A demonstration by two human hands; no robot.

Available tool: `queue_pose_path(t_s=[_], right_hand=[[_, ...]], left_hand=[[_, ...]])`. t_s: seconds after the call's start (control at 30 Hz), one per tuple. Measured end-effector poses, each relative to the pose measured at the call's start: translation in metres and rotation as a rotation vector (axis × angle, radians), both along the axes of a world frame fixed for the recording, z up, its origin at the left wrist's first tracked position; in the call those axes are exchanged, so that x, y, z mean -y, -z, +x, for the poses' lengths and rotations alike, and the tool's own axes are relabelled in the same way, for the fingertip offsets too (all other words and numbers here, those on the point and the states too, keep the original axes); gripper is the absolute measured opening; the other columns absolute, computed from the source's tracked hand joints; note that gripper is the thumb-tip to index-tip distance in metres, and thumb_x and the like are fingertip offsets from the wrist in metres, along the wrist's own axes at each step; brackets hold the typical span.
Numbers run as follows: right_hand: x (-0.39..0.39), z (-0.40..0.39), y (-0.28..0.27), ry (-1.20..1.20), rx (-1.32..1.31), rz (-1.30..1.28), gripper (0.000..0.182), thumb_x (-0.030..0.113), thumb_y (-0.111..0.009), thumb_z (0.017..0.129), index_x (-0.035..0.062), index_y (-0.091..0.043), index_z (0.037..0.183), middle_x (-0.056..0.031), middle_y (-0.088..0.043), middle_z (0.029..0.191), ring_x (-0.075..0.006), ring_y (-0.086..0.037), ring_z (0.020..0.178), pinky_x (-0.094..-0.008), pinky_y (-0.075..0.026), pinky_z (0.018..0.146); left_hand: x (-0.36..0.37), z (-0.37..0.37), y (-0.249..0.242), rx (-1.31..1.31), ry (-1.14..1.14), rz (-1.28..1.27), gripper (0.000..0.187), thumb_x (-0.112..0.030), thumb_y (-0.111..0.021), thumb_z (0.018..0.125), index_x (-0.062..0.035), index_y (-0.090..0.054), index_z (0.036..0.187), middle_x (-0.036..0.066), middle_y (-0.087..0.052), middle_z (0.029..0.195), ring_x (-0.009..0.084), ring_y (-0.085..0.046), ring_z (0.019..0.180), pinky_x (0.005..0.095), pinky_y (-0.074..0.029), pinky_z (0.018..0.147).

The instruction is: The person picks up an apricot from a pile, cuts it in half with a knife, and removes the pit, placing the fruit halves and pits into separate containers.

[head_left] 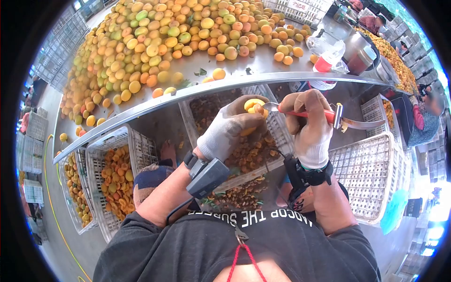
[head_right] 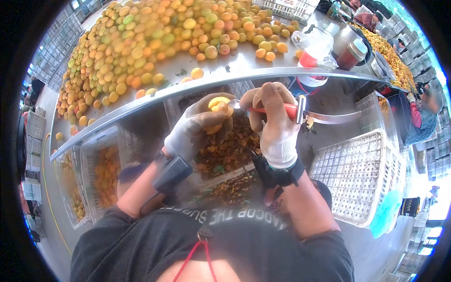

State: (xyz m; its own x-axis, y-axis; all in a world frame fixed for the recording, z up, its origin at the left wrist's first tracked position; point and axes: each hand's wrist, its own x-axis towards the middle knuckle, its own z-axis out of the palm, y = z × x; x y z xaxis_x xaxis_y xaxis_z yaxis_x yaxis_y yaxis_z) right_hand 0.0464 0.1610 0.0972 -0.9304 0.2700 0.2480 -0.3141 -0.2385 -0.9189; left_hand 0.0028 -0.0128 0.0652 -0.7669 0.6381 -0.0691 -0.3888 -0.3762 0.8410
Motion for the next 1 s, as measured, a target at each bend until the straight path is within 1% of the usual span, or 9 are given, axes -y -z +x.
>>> queue_pose_path(t_s=[0.2, 0.27, 0.37, 0.47, 0.6, 0.67, 0.8, 0.87, 1.0], right_hand=[[0.0, 0.003, -0.006, -0.04, 0.032, 0.089, 0.035, 0.032, -0.054, 0.098, 0.0065, -0.053, 0.075, -0.0092, -0.066, 0.074, -0.0075, -0.043, 0.05, -0.0222, -0.031, 0.045], [0.006, 0.004, -0.009, 0.032, 0.078, 0.181, 0.04, 0.035, -0.055, 0.098, 0.0074, -0.047, 0.07, -0.0127, -0.064, 0.072, -0.0059, -0.033, 0.044, -0.0219, -0.022, 0.041], [0.006, 0.003, -0.008, 0.005, 0.143, -0.002, 0.041, 0.037, -0.054, 0.098, 0.0084, -0.046, 0.07, -0.0108, -0.062, 0.07, -0.0057, -0.033, 0.043, -0.0218, -0.021, 0.04], [-0.003, 0.001, -0.007, -0.103, 0.183, -0.044, 0.038, 0.033, -0.055, 0.098, 0.0078, -0.049, 0.069, -0.0091, -0.063, 0.072, -0.0067, -0.038, 0.047, -0.0214, -0.025, 0.041], [-0.005, -0.001, -0.007, -0.103, 0.195, -0.007, 0.04, 0.034, -0.054, 0.098, 0.0088, -0.046, 0.068, -0.0093, -0.062, 0.07, -0.0065, -0.035, 0.045, -0.0221, -0.024, 0.04], [-0.013, -0.003, -0.001, -0.23, 0.274, -0.26, 0.04, 0.035, -0.052, 0.099, 0.0104, -0.044, 0.069, -0.0094, -0.06, 0.07, -0.007, -0.032, 0.044, -0.0229, -0.023, 0.04], [-0.012, -0.006, 0.012, -0.246, 0.297, -0.428, 0.038, 0.036, -0.051, 0.099, 0.0127, -0.043, 0.071, -0.0083, -0.058, 0.072, -0.0081, -0.03, 0.043, -0.024, -0.023, 0.041], [-0.013, -0.006, 0.016, -0.342, 0.311, -0.621, 0.033, 0.034, -0.051, 0.099, 0.0147, -0.044, 0.073, -0.0055, -0.057, 0.074, -0.0088, -0.029, 0.043, -0.0248, -0.023, 0.042], [-0.014, -0.008, 0.022, -0.354, 0.369, -0.703, 0.03, 0.034, -0.051, 0.099, 0.0165, -0.045, 0.075, -0.0028, -0.056, 0.075, -0.0086, -0.029, 0.044, -0.0252, -0.023, 0.042]], left_hand=[[-0.007, 0.004, 0.001, -0.036, -0.065, -0.006, 0.038, -0.014, -0.064, 0.086, -0.0005, -0.056, 0.121, 0.003, -0.061, 0.092, 0.009, -0.058, 0.075, 0.0233, -0.048, 0.062], [-0.007, 0.004, 0.001, -0.093, -0.087, -0.094, 0.039, -0.014, -0.063, 0.085, -0.0008, -0.057, 0.121, 0.002, -0.061, 0.089, 0.0082, -0.057, 0.071, 0.0218, -0.046, 0.059], [-0.005, 0.004, -0.003, -0.124, -0.097, -0.127, 0.039, -0.014, -0.062, 0.085, -0.0013, -0.058, 0.121, 0.001, -0.061, 0.085, 0.0072, -0.056, 0.066, 0.02, -0.044, 0.057], [-0.006, 0.006, 0.003, -0.035, -0.092, -0.024, 0.039, -0.014, -0.061, 0.085, -0.0006, -0.058, 0.121, 0.001, -0.059, 0.08, 0.0065, -0.054, 0.063, 0.0194, -0.041, 0.053], [-0.003, 0.005, 0.003, -0.072, -0.071, -0.039, 0.038, -0.013, -0.059, 0.085, 0.0005, -0.058, 0.121, 0.001, -0.059, 0.08, 0.006, -0.052, 0.062, 0.02, -0.039, 0.051], [-0.001, 0.006, -0.003, -0.093, -0.031, -0.064, 0.038, -0.013, -0.059, 0.086, 0.0015, -0.057, 0.121, 0.001, -0.058, 0.08, 0.006, -0.051, 0.062, 0.0206, -0.038, 0.049], [-0.002, 0.009, -0.008, -0.056, -0.037, -0.009, 0.039, -0.013, -0.059, 0.086, 0.0013, -0.057, 0.122, 0.001, -0.057, 0.079, 0.0061, -0.051, 0.061, 0.0206, -0.038, 0.049], [-0.004, 0.012, -0.011, 0.043, -0.056, 0.029, 0.039, -0.014, -0.058, 0.086, 0.0005, -0.057, 0.122, 0.002, -0.058, 0.082, 0.0065, -0.053, 0.062, 0.0197, -0.041, 0.051], [-0.001, 0.01, -0.006, -0.02, 0.022, 0.043, 0.04, -0.016, -0.058, 0.086, -0.0009, -0.057, 0.123, 0.002, -0.059, 0.089, 0.0073, -0.056, 0.067, 0.0188, -0.045, 0.055]])
